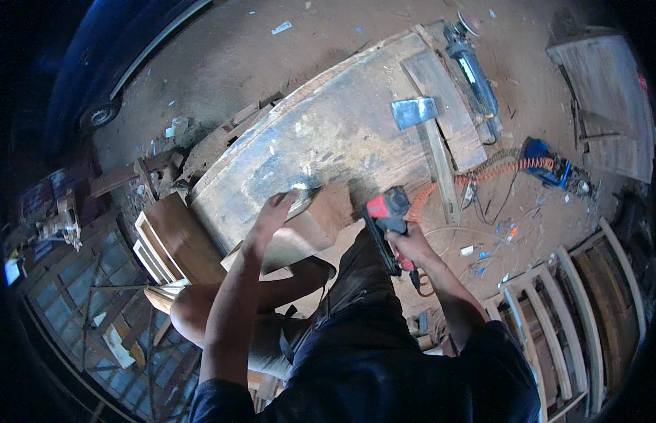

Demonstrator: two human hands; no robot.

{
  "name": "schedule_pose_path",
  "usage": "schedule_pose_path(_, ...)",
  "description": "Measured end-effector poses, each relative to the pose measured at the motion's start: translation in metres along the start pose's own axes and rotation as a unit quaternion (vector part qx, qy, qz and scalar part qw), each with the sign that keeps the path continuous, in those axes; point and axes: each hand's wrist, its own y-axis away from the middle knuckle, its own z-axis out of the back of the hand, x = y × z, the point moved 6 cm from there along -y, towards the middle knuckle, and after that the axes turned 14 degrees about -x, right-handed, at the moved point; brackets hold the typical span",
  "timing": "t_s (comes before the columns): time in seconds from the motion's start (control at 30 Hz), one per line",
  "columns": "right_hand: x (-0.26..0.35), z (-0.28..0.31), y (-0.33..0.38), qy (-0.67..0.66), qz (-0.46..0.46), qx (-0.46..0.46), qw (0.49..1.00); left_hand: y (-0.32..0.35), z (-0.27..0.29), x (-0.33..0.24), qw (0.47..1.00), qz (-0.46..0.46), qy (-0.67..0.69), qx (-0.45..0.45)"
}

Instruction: The person assembles small wooden boxes using a pneumatic nail gun. They pick up wooden planks, align them on a workbench, and drive nails into the joints to form rectangular frames. The person repeatedly constructs these frames and stacks them on the floor.

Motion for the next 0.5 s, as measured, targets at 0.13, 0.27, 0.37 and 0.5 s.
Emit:
schedule_pose_path(0.13, -0.048, -0.017, 0.005, -0.011, -0.018, 0.093, 0.995, -0.028, -0.06, -0.017, 0.971, -0.022, -0.119, 0.208)
schedule_pose_path(0.27, -0.046, -0.025, 0.006, -0.029, -0.007, 0.073, 0.997, -0.041, -0.079, -0.002, 0.945, 0.047, -0.104, 0.307)
schedule_pose_path(0.37, -0.013, -0.037, 0.004, -0.051, -0.071, 0.115, 0.99, -0.038, -0.072, -0.002, 0.949, 0.064, -0.084, 0.298)
schedule_pose_path(0.5, -0.012, -0.044, -0.003, -0.055, -0.087, 0.118, 0.988, -0.026, -0.073, -0.04, 0.935, 0.038, -0.134, 0.325)
